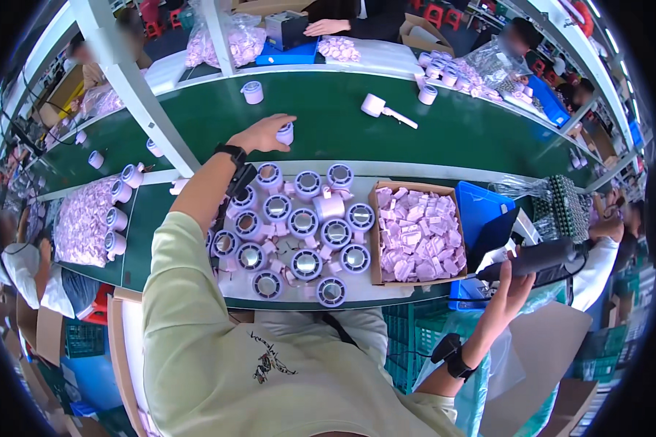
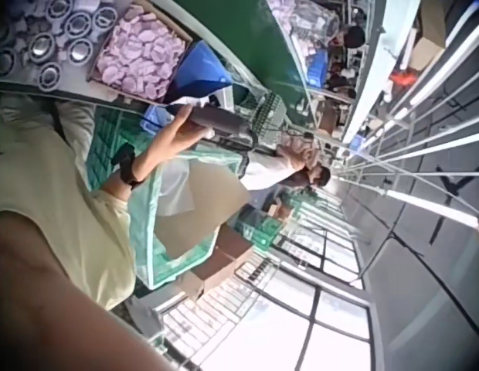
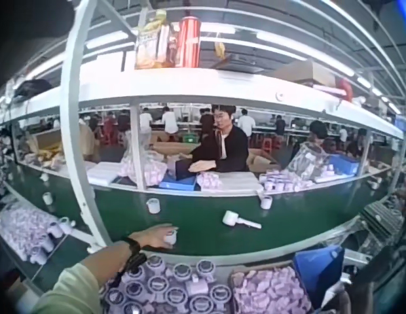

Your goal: Assembling portable handheld fans by attaching the fan body to components and using an electric screwdriver/tester.

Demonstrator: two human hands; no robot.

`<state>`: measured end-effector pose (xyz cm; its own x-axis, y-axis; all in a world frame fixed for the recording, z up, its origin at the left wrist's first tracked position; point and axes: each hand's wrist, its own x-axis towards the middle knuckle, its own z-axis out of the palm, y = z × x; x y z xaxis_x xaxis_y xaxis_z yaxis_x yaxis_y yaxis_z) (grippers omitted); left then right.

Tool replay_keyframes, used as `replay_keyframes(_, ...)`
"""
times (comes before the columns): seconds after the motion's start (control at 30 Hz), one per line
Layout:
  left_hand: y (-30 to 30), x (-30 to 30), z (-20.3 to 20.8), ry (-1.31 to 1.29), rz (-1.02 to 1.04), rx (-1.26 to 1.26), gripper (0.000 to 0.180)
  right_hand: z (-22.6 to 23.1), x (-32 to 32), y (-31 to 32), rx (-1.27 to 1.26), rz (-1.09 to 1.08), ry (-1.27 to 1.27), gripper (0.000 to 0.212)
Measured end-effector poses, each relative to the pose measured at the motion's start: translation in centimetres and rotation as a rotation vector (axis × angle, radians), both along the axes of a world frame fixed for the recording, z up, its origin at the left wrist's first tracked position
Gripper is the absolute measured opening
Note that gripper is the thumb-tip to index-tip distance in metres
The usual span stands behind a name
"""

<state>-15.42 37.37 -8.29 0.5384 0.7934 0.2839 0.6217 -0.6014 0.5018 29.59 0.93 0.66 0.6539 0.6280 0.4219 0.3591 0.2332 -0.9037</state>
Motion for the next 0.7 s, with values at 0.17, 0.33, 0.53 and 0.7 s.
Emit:
replay_keyframes(0.17, 0.6, 2.2, 1.6, 0.411, 0.175, 0.052, 0.071, 0.3, -3.1, -1.8, 0.022, -0.176, -0.168, 0.054)
replay_keyframes(0.33, -12.0, 4.6, 13.3, -0.010, 0.194, 0.207, 0.055, 0.9, -8.6, -3.7, -0.010, -0.087, -0.464, 0.069)
replay_keyframes(0.53, -29.5, 11.6, 15.2, -0.069, -0.251, 0.599, 0.049, -1.3, -16.5, -1.3, -0.057, 0.768, 0.159, 0.073)
replay_keyframes(0.7, -34.0, 5.8, 12.6, 0.009, -0.041, 0.464, 0.040, -2.0, -18.3, 0.5, -0.307, 1.149, 0.288, 0.072)
